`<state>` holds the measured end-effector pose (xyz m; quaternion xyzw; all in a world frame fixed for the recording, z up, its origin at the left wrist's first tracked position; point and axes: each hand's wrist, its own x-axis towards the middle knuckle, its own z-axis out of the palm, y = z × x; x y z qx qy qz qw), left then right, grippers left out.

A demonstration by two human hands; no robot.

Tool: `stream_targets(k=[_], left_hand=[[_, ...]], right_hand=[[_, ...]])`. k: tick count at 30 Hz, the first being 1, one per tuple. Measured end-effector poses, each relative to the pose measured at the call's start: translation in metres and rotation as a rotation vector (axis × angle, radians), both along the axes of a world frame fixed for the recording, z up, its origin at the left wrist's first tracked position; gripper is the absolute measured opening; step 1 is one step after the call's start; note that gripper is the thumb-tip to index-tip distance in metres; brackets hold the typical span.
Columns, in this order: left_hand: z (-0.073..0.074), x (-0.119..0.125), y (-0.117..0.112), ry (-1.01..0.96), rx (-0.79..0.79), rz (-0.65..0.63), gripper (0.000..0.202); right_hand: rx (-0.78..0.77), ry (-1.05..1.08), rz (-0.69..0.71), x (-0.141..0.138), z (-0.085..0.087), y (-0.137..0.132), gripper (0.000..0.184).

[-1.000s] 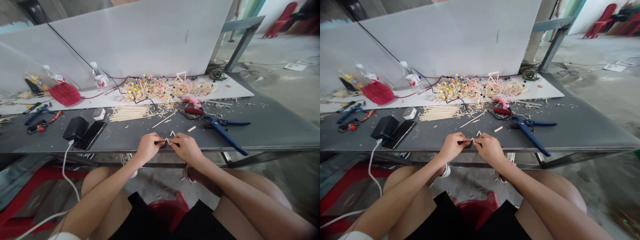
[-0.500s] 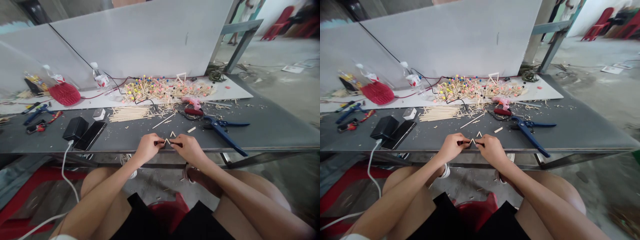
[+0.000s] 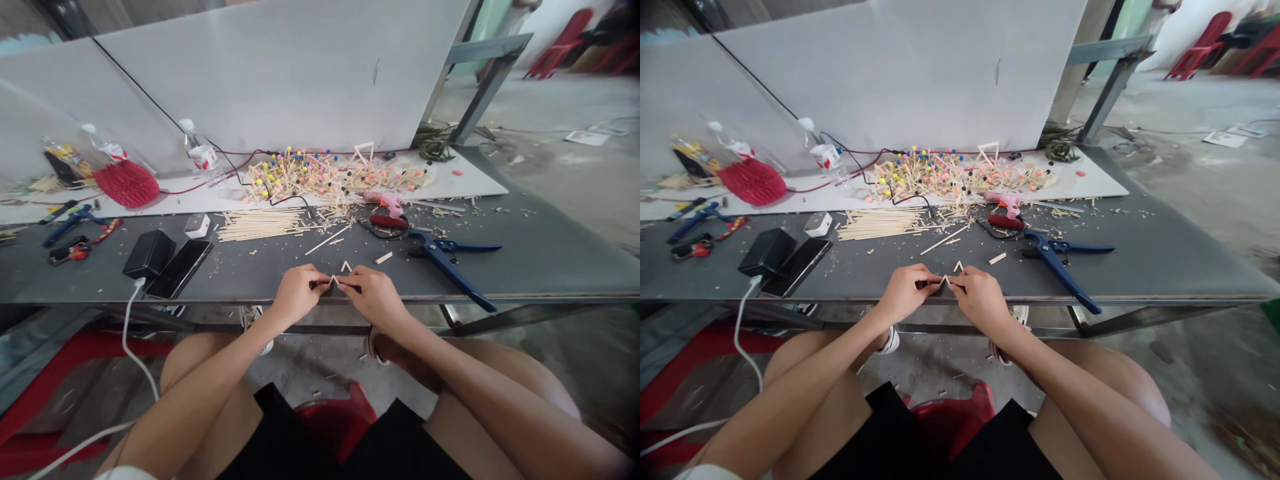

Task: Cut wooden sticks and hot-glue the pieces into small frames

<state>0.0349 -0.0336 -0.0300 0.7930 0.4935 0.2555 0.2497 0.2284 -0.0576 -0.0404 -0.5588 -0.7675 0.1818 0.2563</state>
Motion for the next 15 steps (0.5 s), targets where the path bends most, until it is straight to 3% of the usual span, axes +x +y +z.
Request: stream_targets(k=[15], left_hand=[[-0.0055,-0.0007,0.0007,0.011,0.023,-0.039,0.018]], right_hand=[[-0.023,-0.036,0.036,-0.0011,0.0028,0.0026,0.026]])
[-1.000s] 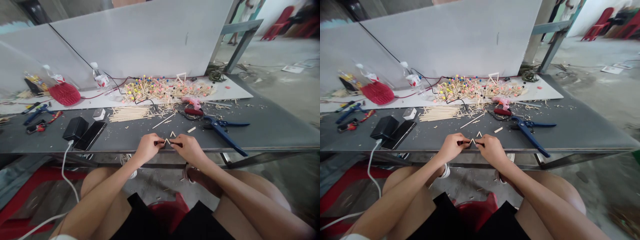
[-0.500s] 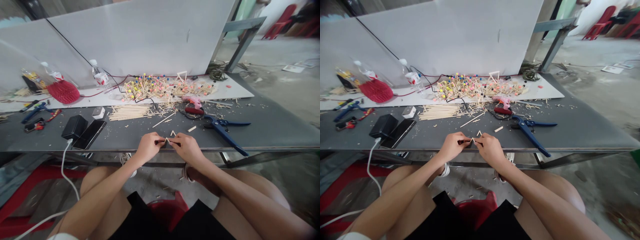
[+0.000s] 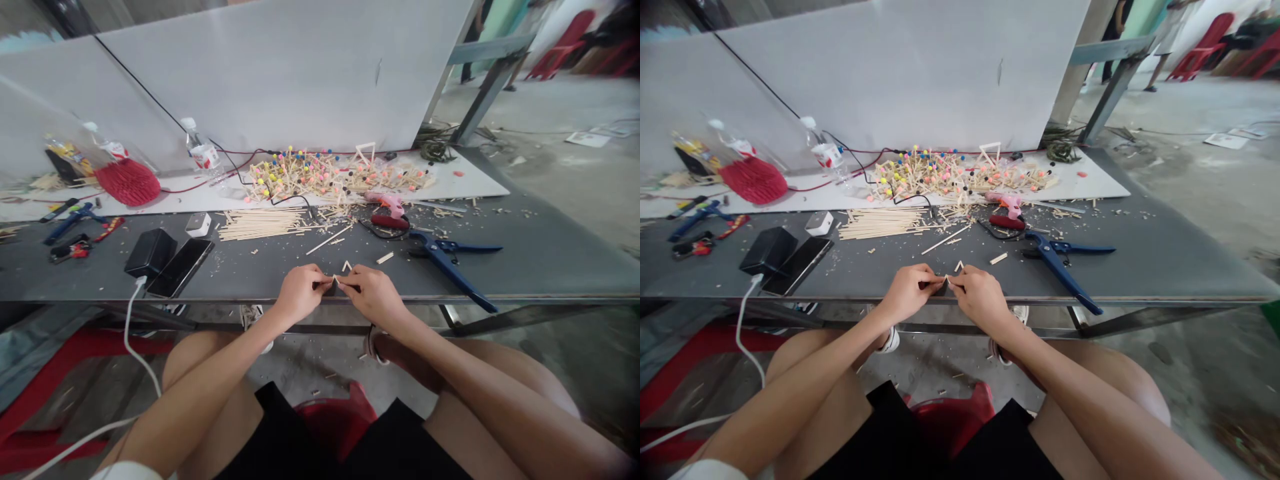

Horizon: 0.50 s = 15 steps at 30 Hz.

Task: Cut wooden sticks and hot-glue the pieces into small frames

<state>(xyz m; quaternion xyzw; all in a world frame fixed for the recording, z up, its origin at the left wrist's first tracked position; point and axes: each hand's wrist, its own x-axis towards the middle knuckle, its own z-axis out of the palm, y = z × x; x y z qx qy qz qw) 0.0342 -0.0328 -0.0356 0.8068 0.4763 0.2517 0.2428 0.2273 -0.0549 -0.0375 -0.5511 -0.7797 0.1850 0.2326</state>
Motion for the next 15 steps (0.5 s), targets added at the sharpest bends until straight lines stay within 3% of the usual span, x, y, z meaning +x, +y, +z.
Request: stream_targets(k=[15], left_hand=[[-0.0011,-0.0004,0.0016,0.018,0.009,-0.007,0.019]], right_hand=[[0.001,0.030,0.089,0.0045,0.0014,0.0068,0.025]])
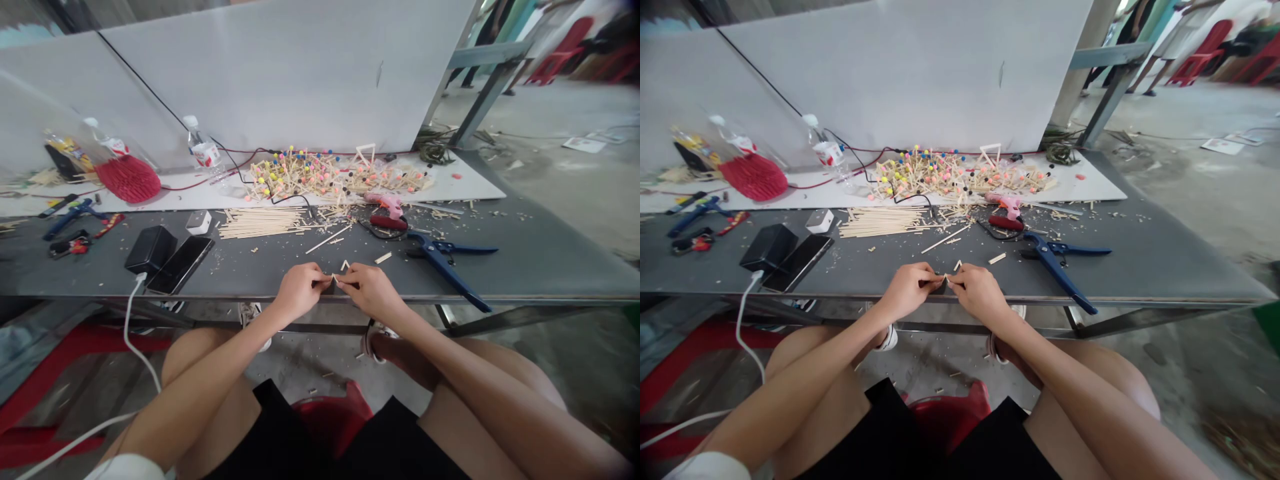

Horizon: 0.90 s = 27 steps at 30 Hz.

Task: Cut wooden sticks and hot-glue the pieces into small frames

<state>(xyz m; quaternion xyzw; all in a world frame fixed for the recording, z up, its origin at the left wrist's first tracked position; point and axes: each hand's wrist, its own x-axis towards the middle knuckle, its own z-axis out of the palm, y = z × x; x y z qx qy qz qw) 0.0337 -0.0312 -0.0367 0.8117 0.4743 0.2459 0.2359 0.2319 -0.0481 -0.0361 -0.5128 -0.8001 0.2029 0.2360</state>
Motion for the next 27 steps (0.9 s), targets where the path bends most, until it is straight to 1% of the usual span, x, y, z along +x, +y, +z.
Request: stream_targets(k=[5,7,13,21,27], left_hand=[[0.003,-0.001,-0.001,-0.013,-0.025,0.013,0.018],[0.004,-0.001,-0.002,-0.017,-0.027,0.025,0.016],[0.003,-0.001,-0.005,0.002,-0.004,0.033,0.016],[0.004,-0.004,-0.011,-0.039,0.007,0.041,0.017],[0.005,-0.001,-0.008,-0.053,0.026,0.046,0.017]], right_hand=[[-0.050,0.081,-0.122,0.004,-0.002,-0.003,0.024],[-0.056,0.102,-0.145,0.004,-0.002,-0.005,0.023],[0.003,0.083,-0.099,0.001,-0.005,-0.007,0.023],[-0.026,0.105,-0.091,0.006,-0.003,-0.008,0.025],[-0.029,0.167,-0.096,0.006,-0.001,-0.009,0.025]])
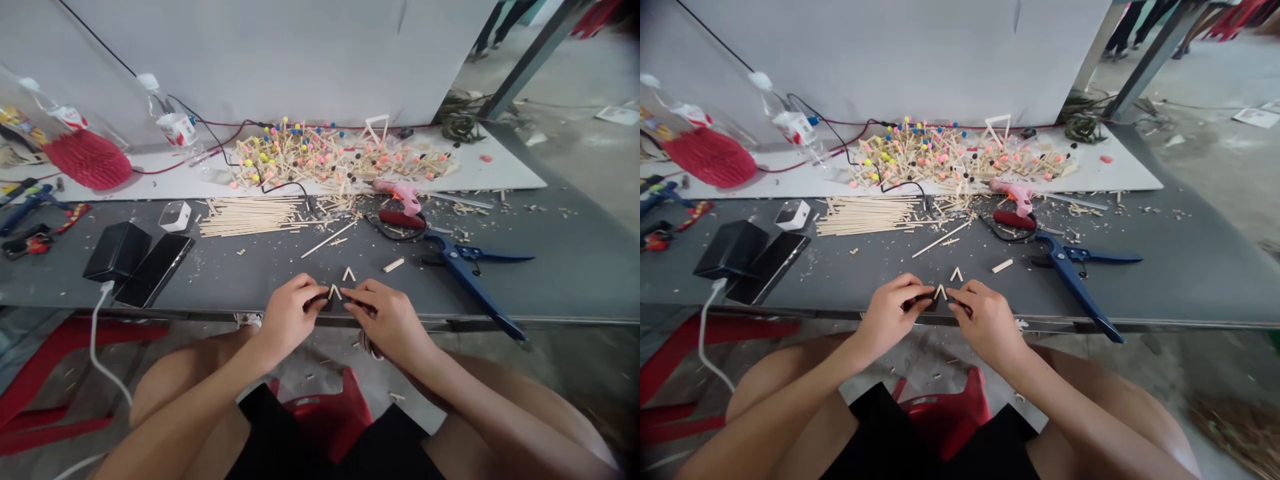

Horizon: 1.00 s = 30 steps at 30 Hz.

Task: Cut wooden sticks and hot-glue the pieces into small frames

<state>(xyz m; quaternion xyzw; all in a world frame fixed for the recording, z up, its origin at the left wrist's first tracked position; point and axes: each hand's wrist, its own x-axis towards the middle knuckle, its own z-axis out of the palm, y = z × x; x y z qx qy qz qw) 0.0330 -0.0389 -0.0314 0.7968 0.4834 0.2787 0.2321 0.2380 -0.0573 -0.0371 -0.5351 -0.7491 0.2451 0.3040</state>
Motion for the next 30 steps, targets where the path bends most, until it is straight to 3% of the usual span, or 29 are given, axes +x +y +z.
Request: stream_targets(k=[17,30], left_hand=[[-0.005,-0.001,0.004,-0.023,0.066,-0.003,0.021],[0.002,0.006,0.009,0.025,-0.046,0.007,0.021]], right_hand=[[-0.002,0.087,0.000,-0.003,0.000,0.010,0.024],[-0.039,0.016,0.013,-0.007,0.002,0.016,0.026]])
